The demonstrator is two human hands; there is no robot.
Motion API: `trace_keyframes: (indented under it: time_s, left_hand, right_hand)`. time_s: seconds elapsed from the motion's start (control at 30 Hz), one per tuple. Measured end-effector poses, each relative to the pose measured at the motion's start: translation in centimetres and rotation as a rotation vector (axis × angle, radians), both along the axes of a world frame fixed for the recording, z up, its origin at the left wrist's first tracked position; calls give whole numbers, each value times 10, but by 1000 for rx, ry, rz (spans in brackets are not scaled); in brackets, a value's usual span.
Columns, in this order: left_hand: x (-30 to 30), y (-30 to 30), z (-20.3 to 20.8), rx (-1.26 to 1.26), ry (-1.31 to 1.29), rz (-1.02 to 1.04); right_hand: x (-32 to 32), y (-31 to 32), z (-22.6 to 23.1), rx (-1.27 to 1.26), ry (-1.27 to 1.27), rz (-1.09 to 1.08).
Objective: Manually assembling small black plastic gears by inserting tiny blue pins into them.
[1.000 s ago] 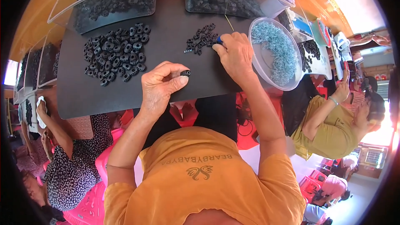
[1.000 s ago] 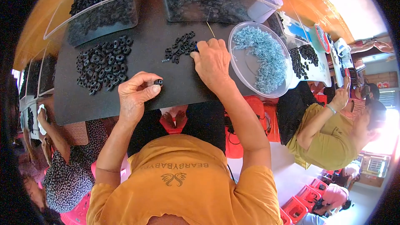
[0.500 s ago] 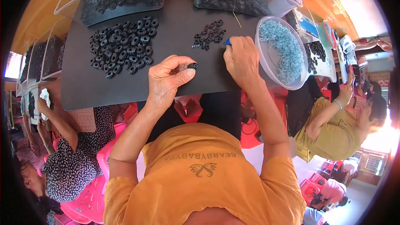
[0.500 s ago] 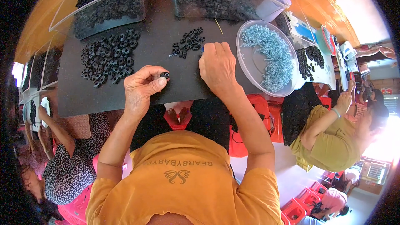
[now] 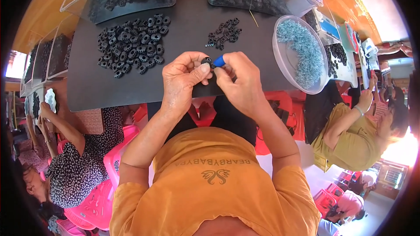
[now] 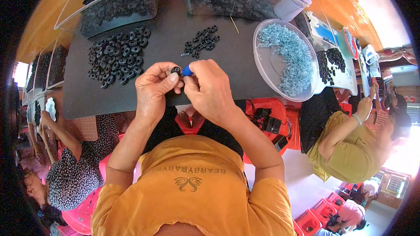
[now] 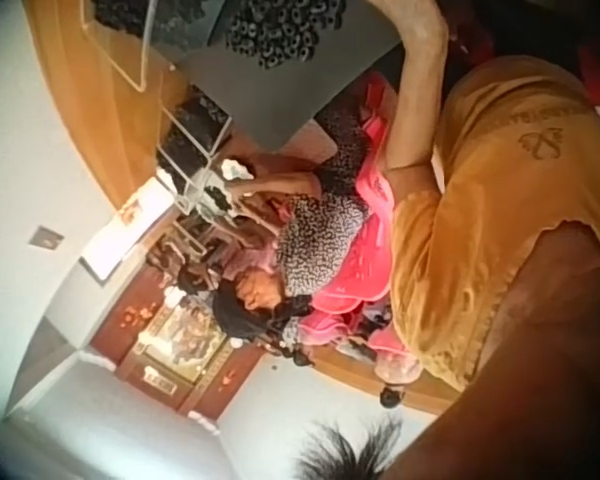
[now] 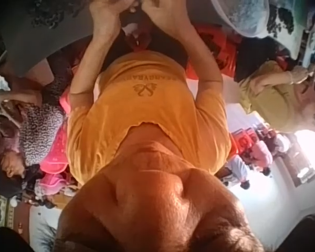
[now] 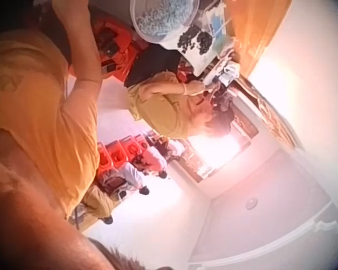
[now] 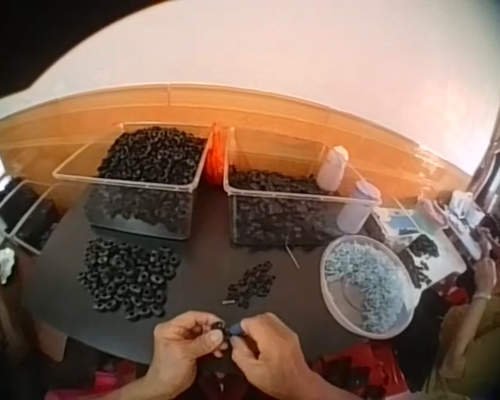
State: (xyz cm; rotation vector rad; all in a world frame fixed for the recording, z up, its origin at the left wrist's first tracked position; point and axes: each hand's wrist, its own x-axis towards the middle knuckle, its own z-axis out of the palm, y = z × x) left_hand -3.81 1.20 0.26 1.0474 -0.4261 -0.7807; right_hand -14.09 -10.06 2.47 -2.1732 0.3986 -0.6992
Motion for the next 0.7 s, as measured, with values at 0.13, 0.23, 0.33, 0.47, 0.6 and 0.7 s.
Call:
trace_keyframes:
  time_s: [0.13, 0.23, 0.33, 0.47, 0.6, 0.7]
  left_hand:
    - [-3, 0, 2, -48, 60, 52]
    - [-4, 0, 4, -56, 90, 84]
    - [-5, 1, 5, -59, 100, 101]
    - [-5, 4, 7, -23, 101, 80]
    - [-5, 6, 11, -16, 13, 78]
    - [-3, 10, 9, 46, -68, 39]
  right_hand:
    - [2, 8, -4, -194, -99, 23]
    - [2, 10, -1, -263, -132, 24]
    - [3, 12, -1, -285, -157, 18]
    - [2, 11, -7, -327, -206, 6]
    - [-7, 12, 7, 76, -112, -40]
    - [-11, 2, 11, 125, -88, -1]
